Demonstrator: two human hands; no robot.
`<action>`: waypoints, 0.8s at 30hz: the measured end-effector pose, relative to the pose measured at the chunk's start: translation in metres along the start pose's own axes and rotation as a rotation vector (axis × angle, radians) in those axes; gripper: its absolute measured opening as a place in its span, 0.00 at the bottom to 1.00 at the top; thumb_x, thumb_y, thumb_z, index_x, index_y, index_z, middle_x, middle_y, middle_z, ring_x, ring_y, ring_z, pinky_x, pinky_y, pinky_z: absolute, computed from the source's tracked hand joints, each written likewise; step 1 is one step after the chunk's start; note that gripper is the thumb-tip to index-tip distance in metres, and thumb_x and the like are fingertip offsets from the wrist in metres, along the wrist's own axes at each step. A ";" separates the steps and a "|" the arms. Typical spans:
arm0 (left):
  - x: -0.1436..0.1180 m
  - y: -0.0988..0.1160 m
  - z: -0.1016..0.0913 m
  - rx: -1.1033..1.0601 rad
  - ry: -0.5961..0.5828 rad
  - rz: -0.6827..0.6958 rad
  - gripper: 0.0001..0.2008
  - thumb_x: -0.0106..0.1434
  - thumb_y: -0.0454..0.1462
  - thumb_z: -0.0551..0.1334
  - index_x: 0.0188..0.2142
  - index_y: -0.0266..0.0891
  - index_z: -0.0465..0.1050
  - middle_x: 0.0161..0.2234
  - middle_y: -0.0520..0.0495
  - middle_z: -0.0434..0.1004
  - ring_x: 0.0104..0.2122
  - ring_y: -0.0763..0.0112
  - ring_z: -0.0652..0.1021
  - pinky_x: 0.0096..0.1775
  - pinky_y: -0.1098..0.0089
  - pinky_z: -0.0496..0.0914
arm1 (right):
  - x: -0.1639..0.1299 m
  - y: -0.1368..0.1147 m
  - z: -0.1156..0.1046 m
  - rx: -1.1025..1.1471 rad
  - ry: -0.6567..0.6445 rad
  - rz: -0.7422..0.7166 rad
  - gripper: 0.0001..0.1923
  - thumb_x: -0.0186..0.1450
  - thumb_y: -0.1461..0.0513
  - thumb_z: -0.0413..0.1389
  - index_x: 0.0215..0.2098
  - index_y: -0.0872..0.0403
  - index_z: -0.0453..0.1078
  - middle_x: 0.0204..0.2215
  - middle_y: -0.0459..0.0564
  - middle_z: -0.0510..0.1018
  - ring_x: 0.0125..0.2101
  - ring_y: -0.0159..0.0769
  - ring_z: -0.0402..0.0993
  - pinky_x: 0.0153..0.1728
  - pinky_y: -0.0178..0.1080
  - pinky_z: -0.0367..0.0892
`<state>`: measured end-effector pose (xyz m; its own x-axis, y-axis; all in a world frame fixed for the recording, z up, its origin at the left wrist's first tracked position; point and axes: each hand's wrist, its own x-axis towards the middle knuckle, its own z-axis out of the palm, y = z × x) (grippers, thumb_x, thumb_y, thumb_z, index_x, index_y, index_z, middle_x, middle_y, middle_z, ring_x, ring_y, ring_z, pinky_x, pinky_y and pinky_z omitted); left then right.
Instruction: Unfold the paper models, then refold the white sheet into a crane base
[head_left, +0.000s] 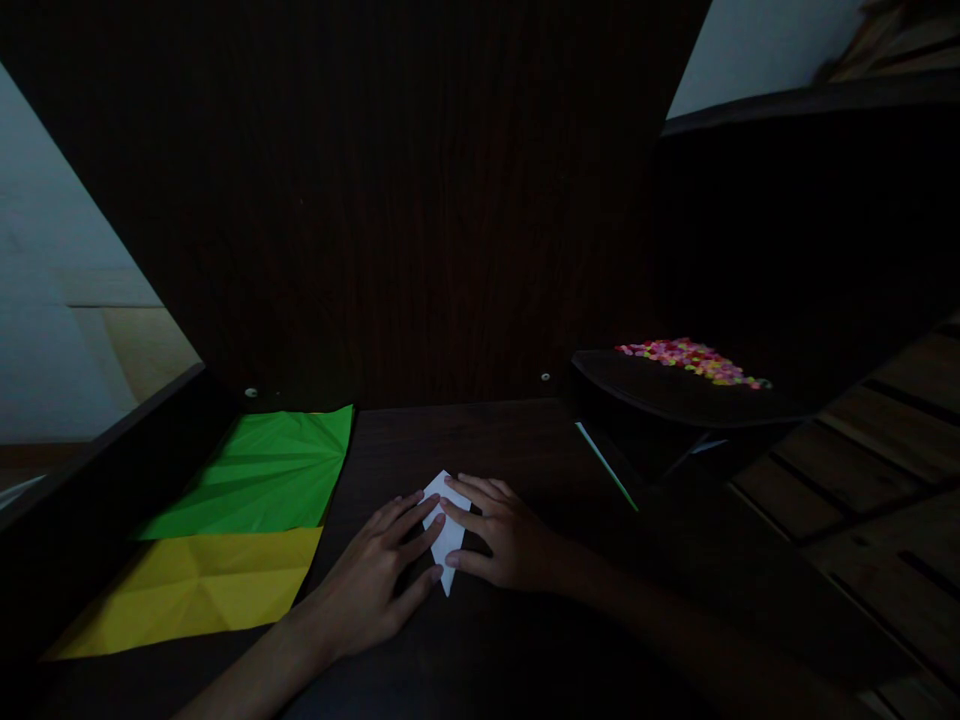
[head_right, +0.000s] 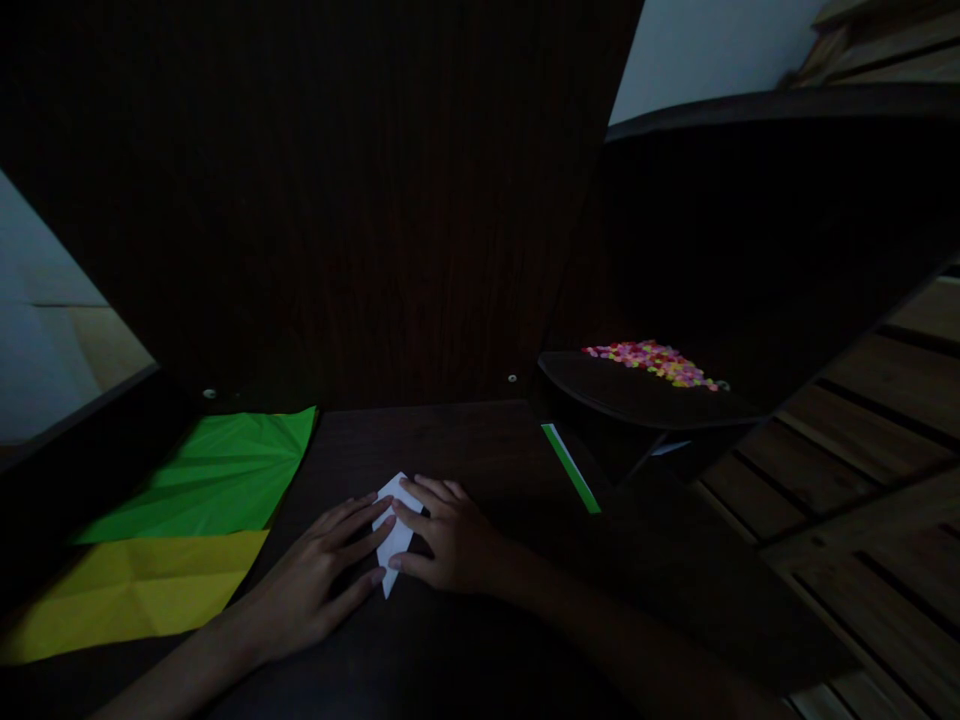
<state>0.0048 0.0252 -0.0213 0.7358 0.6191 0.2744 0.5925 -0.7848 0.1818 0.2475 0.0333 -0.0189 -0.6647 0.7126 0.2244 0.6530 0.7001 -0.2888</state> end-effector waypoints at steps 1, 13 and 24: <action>0.000 0.000 0.000 0.011 -0.006 0.001 0.24 0.68 0.40 0.58 0.63 0.42 0.63 0.64 0.41 0.61 0.62 0.49 0.64 0.57 0.46 0.66 | 0.000 0.000 0.000 -0.005 0.006 0.000 0.34 0.66 0.47 0.55 0.65 0.55 0.59 0.66 0.61 0.57 0.65 0.51 0.52 0.61 0.53 0.54; 0.000 0.004 -0.005 0.120 -0.028 -0.064 0.24 0.67 0.45 0.59 0.60 0.42 0.67 0.59 0.39 0.70 0.54 0.48 0.71 0.54 0.45 0.67 | 0.001 0.000 0.008 -0.016 0.171 -0.068 0.14 0.65 0.52 0.59 0.44 0.51 0.78 0.57 0.52 0.73 0.59 0.50 0.64 0.55 0.52 0.63; -0.002 0.001 -0.005 0.078 -0.001 -0.073 0.27 0.67 0.47 0.58 0.63 0.43 0.63 0.59 0.41 0.68 0.54 0.49 0.70 0.53 0.48 0.67 | 0.000 0.003 -0.008 0.107 -0.038 -0.076 0.26 0.63 0.51 0.60 0.57 0.49 0.70 0.64 0.54 0.62 0.65 0.51 0.54 0.61 0.54 0.55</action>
<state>0.0021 0.0230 -0.0174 0.6899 0.6746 0.2625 0.6682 -0.7330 0.1274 0.2524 0.0362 -0.0126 -0.7250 0.6544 0.2148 0.5596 0.7415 -0.3701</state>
